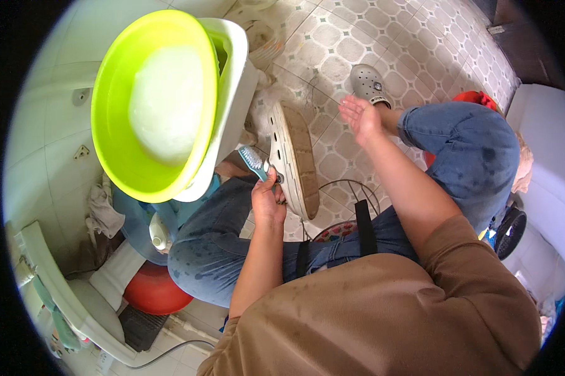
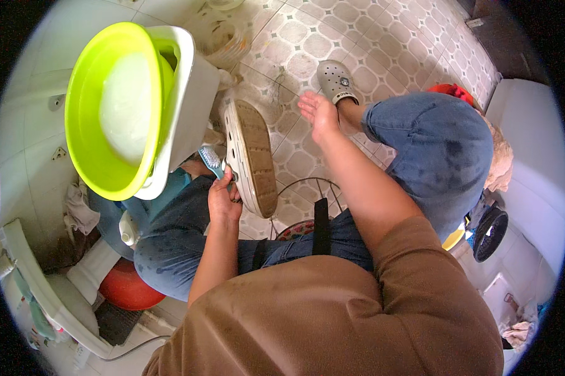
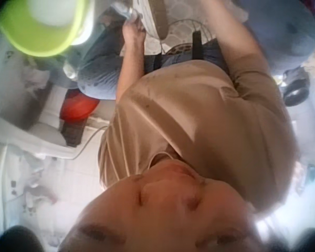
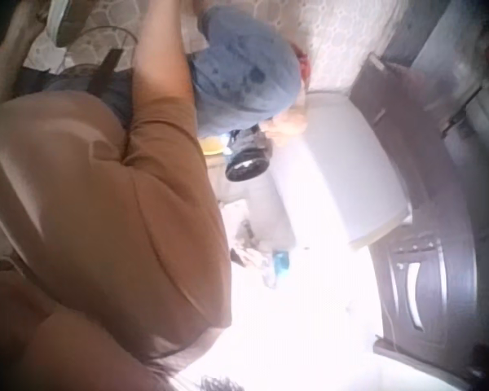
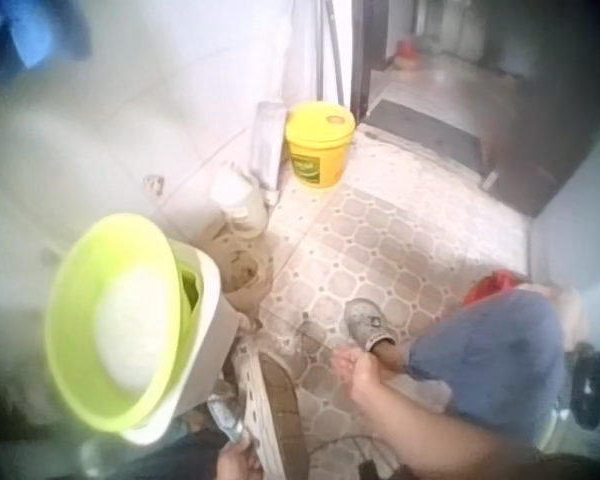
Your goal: The person scrubs a white clog-style shoe with a toothbrush in a green basin filled with soapy water. They clean the sole, upper, and interior of the shoe, occasionally dipping the brush into the water.
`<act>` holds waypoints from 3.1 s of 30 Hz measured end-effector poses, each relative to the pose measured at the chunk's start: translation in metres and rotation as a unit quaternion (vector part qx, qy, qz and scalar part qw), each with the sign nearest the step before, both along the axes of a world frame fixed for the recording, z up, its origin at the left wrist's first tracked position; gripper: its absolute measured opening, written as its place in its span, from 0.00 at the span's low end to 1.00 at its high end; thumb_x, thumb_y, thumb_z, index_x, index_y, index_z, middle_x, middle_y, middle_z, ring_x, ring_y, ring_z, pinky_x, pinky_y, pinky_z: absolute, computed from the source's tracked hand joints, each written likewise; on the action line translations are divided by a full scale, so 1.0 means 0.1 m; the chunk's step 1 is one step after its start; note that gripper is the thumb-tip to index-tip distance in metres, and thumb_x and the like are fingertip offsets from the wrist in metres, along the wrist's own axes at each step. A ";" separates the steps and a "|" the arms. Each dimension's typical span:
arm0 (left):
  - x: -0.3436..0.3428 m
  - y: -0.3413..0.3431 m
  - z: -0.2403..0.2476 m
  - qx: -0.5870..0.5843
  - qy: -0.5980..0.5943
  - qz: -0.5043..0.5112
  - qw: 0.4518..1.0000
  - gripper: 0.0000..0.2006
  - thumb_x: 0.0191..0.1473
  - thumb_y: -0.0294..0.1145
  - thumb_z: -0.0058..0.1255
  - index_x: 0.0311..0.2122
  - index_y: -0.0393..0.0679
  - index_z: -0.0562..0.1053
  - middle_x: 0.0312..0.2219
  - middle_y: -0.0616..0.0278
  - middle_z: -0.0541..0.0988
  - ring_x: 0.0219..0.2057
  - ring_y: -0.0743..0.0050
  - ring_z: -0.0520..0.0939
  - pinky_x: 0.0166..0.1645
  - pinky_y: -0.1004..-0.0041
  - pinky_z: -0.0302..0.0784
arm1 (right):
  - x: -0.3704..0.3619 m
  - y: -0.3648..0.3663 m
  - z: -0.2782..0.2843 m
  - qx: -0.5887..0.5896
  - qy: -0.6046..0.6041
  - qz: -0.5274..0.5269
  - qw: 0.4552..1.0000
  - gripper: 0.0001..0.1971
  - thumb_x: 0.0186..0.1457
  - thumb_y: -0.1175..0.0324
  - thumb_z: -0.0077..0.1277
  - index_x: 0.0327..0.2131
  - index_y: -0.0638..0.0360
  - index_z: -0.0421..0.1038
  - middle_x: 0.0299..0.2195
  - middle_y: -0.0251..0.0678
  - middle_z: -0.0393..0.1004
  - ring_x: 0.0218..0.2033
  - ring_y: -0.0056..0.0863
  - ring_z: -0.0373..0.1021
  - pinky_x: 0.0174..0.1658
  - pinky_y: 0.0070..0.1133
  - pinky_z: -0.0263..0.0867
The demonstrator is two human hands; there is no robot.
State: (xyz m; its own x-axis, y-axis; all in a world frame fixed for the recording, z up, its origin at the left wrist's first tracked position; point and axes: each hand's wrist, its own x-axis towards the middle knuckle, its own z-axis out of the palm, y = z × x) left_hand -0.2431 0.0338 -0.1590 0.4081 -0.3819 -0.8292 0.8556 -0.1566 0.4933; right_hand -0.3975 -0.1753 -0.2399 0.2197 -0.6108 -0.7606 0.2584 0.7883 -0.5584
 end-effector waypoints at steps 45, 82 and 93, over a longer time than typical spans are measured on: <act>-0.02 -0.12 -0.20 0.175 0.048 -0.044 0.982 0.07 0.52 0.29 0.51 0.26 0.45 0.65 0.13 0.75 0.61 0.11 0.88 0.56 0.16 0.82 0.50 | 0.28 -0.18 -1.93 -0.639 0.222 0.615 0.405 0.19 0.49 0.74 0.40 0.47 0.52 0.66 0.56 0.37 0.57 0.55 0.37 0.55 0.55 0.28 0.55; -0.17 0.24 -0.39 0.095 -0.153 -0.120 0.976 0.07 0.49 0.26 0.53 0.25 0.39 0.66 0.13 0.66 0.65 0.09 0.79 0.60 0.13 0.77 0.51 | -3.17 -2.31 3.78 -0.339 -0.017 0.153 0.928 0.14 0.54 0.77 0.45 0.45 0.66 0.64 0.31 0.33 0.71 0.32 0.21 0.70 0.38 0.15 0.70; -0.31 0.13 -0.24 0.031 -0.188 -0.188 0.964 0.11 0.53 0.31 0.50 0.22 0.42 0.65 0.09 0.71 0.59 0.09 0.79 0.57 0.14 0.74 0.51 | -6.73 -0.40 3.95 -0.319 0.295 -0.152 0.888 0.14 0.52 0.74 0.49 0.43 0.65 0.67 0.36 0.31 0.70 0.33 0.19 0.67 0.42 0.15 0.67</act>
